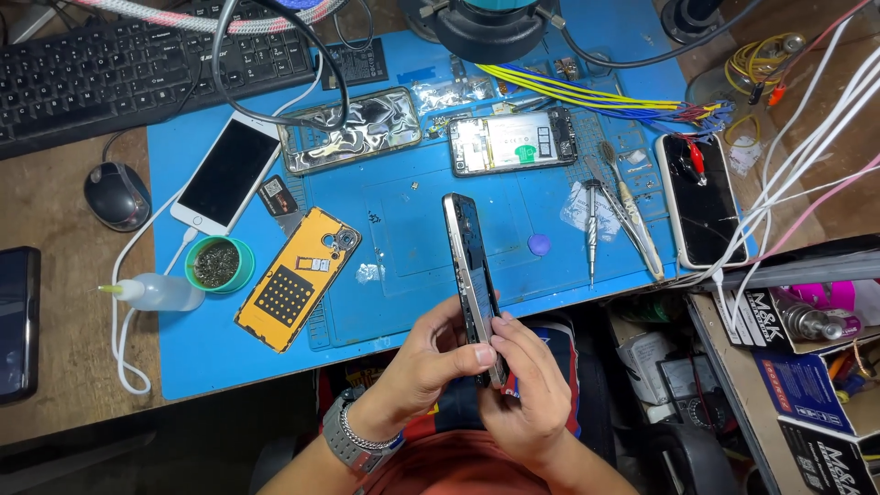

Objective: The person cleans the edges of a smartphone with a small blue tool, then uses tweezers to remove a metal shield plate from the device's interior. They proceed to use a screwdriver to unscrew components from the phone's internal assembly.

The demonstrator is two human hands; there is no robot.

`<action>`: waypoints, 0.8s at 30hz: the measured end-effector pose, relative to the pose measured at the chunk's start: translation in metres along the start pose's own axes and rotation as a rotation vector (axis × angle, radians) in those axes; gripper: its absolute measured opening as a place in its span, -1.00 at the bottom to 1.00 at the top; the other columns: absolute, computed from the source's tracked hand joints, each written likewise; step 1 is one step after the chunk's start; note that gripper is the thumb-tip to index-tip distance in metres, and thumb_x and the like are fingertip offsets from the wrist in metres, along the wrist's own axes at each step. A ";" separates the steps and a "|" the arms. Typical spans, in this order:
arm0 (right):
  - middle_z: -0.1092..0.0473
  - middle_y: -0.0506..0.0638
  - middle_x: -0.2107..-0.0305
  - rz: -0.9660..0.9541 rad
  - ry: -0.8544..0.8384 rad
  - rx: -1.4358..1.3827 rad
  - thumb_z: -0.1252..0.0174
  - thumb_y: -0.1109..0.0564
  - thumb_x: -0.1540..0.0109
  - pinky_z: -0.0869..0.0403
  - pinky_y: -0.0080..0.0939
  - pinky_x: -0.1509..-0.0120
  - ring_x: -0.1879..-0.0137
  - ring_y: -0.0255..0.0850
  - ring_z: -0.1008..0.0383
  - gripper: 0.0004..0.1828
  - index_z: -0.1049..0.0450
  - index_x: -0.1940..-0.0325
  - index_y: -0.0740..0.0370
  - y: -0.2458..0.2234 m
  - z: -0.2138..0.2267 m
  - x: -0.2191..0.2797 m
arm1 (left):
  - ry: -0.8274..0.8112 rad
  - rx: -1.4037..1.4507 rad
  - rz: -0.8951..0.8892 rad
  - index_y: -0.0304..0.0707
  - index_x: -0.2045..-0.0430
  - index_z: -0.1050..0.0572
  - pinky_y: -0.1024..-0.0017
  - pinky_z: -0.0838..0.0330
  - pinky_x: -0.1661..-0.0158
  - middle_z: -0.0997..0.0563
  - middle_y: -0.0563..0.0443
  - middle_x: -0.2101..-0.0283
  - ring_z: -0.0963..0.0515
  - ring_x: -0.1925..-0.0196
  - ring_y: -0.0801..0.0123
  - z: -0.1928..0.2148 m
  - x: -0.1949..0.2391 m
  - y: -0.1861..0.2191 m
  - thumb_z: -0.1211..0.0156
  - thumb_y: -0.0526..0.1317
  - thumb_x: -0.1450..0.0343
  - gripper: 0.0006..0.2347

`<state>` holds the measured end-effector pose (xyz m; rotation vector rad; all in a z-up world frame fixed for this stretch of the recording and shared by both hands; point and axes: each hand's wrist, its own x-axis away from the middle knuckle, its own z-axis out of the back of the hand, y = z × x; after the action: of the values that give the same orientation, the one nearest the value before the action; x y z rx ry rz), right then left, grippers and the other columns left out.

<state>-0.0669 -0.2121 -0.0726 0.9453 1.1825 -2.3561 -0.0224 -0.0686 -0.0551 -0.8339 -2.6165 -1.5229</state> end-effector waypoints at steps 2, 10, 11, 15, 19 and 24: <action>-0.51 0.33 0.04 0.004 0.008 0.011 -0.05 0.45 -0.16 -0.63 0.09 -0.28 -0.14 0.26 -0.61 -0.67 -0.46 -0.01 0.48 0.000 -0.001 0.001 | -0.027 -0.027 -0.015 -0.30 0.01 -0.49 0.42 -0.49 -0.01 -0.57 0.05 0.15 -0.53 0.10 0.38 -0.003 0.002 0.010 -0.39 -0.15 -0.27 -0.57; -0.49 0.40 0.03 -0.025 0.037 -0.060 -0.12 0.22 -0.23 -0.60 0.21 -0.32 -0.21 0.37 -0.54 -0.80 -0.44 0.11 0.40 -0.004 0.001 0.003 | -0.117 -0.062 0.022 -0.31 -0.09 -0.45 0.33 -0.48 -0.09 -0.57 0.05 0.09 -0.55 0.02 0.32 0.005 0.006 0.007 -0.42 0.00 -0.21 -0.41; -0.48 0.38 0.00 -0.020 0.018 -0.071 -0.10 0.23 -0.22 -0.59 0.22 -0.34 -0.22 0.35 -0.54 -0.78 -0.44 0.08 0.38 -0.003 0.002 0.004 | -0.142 -0.029 0.001 -0.32 -0.08 -0.45 0.35 -0.49 -0.05 -0.57 0.03 0.09 -0.55 0.04 0.33 0.008 0.006 0.004 -0.42 0.00 -0.22 -0.42; -0.49 0.33 -0.03 -0.018 0.014 -0.093 -0.07 0.32 -0.16 -0.60 0.21 -0.34 -0.23 0.35 -0.55 -0.72 -0.45 0.04 0.33 -0.003 0.005 0.004 | -0.194 0.007 -0.033 -0.37 -0.15 -0.43 0.37 -0.54 0.04 -0.60 -0.02 0.04 -0.59 0.07 0.32 0.011 0.007 0.004 -0.43 0.02 -0.24 -0.36; -0.49 0.35 -0.03 -0.044 0.005 -0.107 0.02 0.38 -0.07 -0.60 0.22 -0.33 -0.24 0.35 -0.55 -0.64 -0.46 0.07 0.36 -0.005 0.008 0.004 | -0.253 0.042 -0.064 -0.37 -0.16 -0.42 0.38 -0.51 0.01 -0.59 0.03 0.06 -0.56 0.05 0.34 0.014 0.007 0.002 -0.44 0.01 -0.27 -0.38; -0.47 0.36 -0.06 -0.051 -0.013 -0.146 0.07 0.43 -0.07 -0.61 0.21 -0.35 -0.25 0.35 -0.55 -0.60 -0.45 0.04 0.36 -0.007 0.012 0.005 | -0.334 0.067 -0.071 -0.43 -0.20 -0.36 0.36 -0.53 0.00 -0.60 -0.01 0.09 -0.59 0.08 0.32 0.019 0.006 -0.001 -0.48 0.05 -0.30 -0.31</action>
<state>-0.0790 -0.2173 -0.0668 0.8594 1.3678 -2.2741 -0.0235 -0.0511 -0.0641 -1.0852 -2.9385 -1.4089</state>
